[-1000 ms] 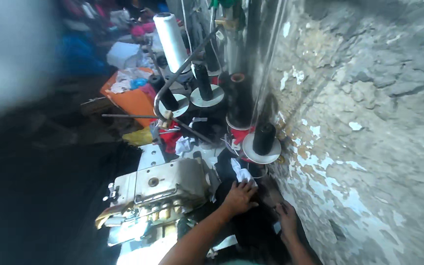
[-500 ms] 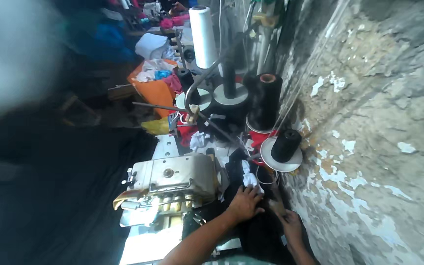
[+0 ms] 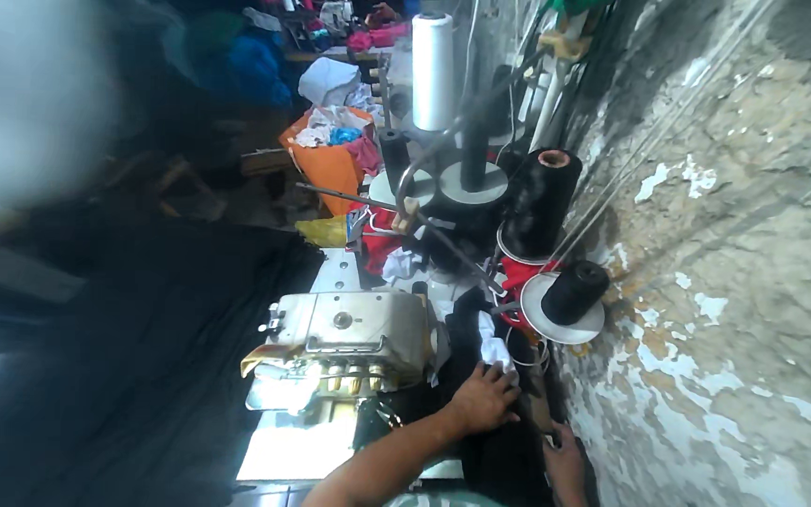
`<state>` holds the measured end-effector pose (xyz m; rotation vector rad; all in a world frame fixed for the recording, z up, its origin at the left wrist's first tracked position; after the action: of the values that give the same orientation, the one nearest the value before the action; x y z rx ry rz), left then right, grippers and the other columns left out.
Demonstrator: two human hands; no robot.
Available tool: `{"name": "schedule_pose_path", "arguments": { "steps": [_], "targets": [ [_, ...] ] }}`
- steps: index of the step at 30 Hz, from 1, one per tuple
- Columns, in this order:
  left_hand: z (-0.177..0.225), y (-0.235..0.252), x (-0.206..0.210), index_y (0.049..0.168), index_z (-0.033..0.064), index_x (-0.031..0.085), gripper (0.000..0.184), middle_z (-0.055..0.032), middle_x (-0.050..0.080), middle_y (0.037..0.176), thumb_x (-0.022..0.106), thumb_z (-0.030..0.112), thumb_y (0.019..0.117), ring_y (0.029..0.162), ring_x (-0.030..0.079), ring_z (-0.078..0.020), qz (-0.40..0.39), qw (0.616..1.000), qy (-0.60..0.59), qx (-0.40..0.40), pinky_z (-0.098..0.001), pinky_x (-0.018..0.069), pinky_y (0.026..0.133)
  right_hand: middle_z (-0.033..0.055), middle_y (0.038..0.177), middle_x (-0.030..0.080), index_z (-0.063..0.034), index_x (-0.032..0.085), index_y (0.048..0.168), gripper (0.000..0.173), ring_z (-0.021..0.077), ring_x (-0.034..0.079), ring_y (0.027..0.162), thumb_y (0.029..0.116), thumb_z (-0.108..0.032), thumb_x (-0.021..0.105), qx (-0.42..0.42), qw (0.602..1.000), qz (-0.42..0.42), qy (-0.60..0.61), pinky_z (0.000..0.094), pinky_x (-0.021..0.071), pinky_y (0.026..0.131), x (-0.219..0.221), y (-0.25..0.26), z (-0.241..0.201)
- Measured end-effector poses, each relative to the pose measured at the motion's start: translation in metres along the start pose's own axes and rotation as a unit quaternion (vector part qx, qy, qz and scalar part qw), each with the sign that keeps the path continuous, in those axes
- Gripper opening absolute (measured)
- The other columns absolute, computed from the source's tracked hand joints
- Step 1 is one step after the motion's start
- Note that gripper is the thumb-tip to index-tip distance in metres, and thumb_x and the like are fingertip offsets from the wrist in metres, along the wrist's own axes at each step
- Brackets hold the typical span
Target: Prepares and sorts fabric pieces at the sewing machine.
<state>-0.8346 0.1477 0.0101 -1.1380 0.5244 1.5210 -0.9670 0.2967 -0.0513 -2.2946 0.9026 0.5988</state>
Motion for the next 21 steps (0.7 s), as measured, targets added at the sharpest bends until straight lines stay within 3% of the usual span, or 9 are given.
{"name": "schedule_pose_path", "arguments": {
  "steps": [6, 9, 11, 13, 16, 19, 21],
  "targets": [
    [0.01, -0.001, 0.012, 0.136, 0.0056, 0.064, 0.046, -0.0209, 0.051, 0.152, 0.057, 0.037, 0.1039, 0.142, 0.044, -0.0448, 0.041, 0.996, 0.0, 0.08, -0.0643, 0.0311, 0.116, 0.0295, 0.125, 0.065, 0.0088, 0.059, 0.13, 0.04, 0.041, 0.063, 0.117, 0.0927, 0.0, 0.071, -0.022, 0.999, -0.005, 0.036, 0.0555, 0.0478, 0.102, -0.002, 0.002, 0.001],
    [0.009, -0.002, 0.021, 0.128, 0.0047, 0.068, 0.041, -0.0197, 0.059, 0.144, 0.06, 0.035, 0.1022, 0.136, 0.051, -0.0435, 0.081, 0.99, 0.015, 0.117, -0.0629, 0.0366, 0.113, 0.0306, 0.126, 0.062, 0.0097, 0.054, 0.135, 0.044, 0.0384, 0.062, 0.115, 0.0979, -0.01, 0.068, -0.03, 0.998, 0.001, 0.063, 0.052, 0.0484, 0.1, -0.002, 0.001, 0.003],
    [0.008, -0.003, 0.024, 0.126, 0.0042, 0.069, 0.04, -0.0191, 0.062, 0.14, 0.061, 0.035, 0.1018, 0.134, 0.054, -0.0429, 0.094, 0.986, 0.039, 0.135, -0.0624, 0.0393, 0.111, 0.0303, 0.143, 0.053, 0.0078, 0.043, 0.148, 0.06, 0.0388, 0.054, 0.132, 0.0996, -0.016, 0.067, -0.048, 0.997, -0.001, 0.064, 0.0512, 0.0425, 0.111, -0.001, 0.002, 0.001],
    [0.01, -0.003, 0.026, 0.126, 0.0032, 0.069, 0.039, -0.0192, 0.063, 0.138, 0.06, 0.033, 0.1022, 0.133, 0.055, -0.0424, 0.101, 0.981, 0.064, 0.152, -0.062, 0.0392, 0.111, 0.0277, 0.155, 0.044, 0.0068, 0.037, 0.154, 0.065, 0.0397, 0.043, 0.145, 0.101, -0.018, 0.065, -0.083, 0.996, -0.005, 0.026, 0.0526, 0.033, 0.12, 0.001, 0.004, -0.005],
    [0.013, -0.011, 0.022, 0.122, 0.0041, 0.072, 0.034, -0.0163, 0.064, 0.138, 0.065, 0.029, 0.0992, 0.137, 0.053, -0.0398, 0.169, 0.967, 0.073, 0.179, -0.0662, 0.0324, 0.115, 0.0292, 0.149, 0.051, 0.0072, 0.05, 0.146, 0.05, 0.0446, 0.048, 0.14, 0.1021, -0.012, 0.061, -0.111, 0.992, -0.009, -0.053, 0.0578, 0.035, 0.117, -0.002, 0.012, -0.017],
    [0.014, -0.029, 0.01, 0.128, 0.0118, 0.071, 0.043, -0.0141, 0.06, 0.144, 0.072, 0.037, 0.0932, 0.141, 0.049, -0.0396, 0.246, 0.959, 0.045, 0.135, -0.0704, 0.0304, 0.114, 0.0311, 0.14, 0.056, 0.0058, 0.059, 0.138, 0.041, 0.0465, 0.053, 0.131, 0.1009, -0.01, 0.062, -0.098, 0.993, -0.012, -0.068, 0.0589, 0.0405, 0.111, -0.008, 0.023, -0.022],
    [0.005, -0.04, 0.01, 0.141, 0.0151, 0.062, 0.059, -0.0188, 0.046, 0.157, 0.073, 0.045, 0.0916, 0.148, 0.037, -0.0444, 0.245, 0.969, -0.017, 0.024, -0.0729, 0.0257, 0.116, 0.0334, 0.14, 0.055, 0.0048, 0.055, 0.142, 0.05, 0.0483, 0.054, 0.129, 0.0992, -0.017, 0.067, -0.087, 0.994, -0.015, -0.07, 0.0605, 0.0416, 0.109, -0.005, 0.026, -0.022]
  ]
}}
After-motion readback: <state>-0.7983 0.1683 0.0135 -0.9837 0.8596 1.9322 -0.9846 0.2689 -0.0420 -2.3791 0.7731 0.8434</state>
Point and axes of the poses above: each hand's wrist, its own y-axis towards the middle knuckle, its own x-axis out of the palm, z = x × y, the point moved 3 cm from there along y, towards the middle knuckle
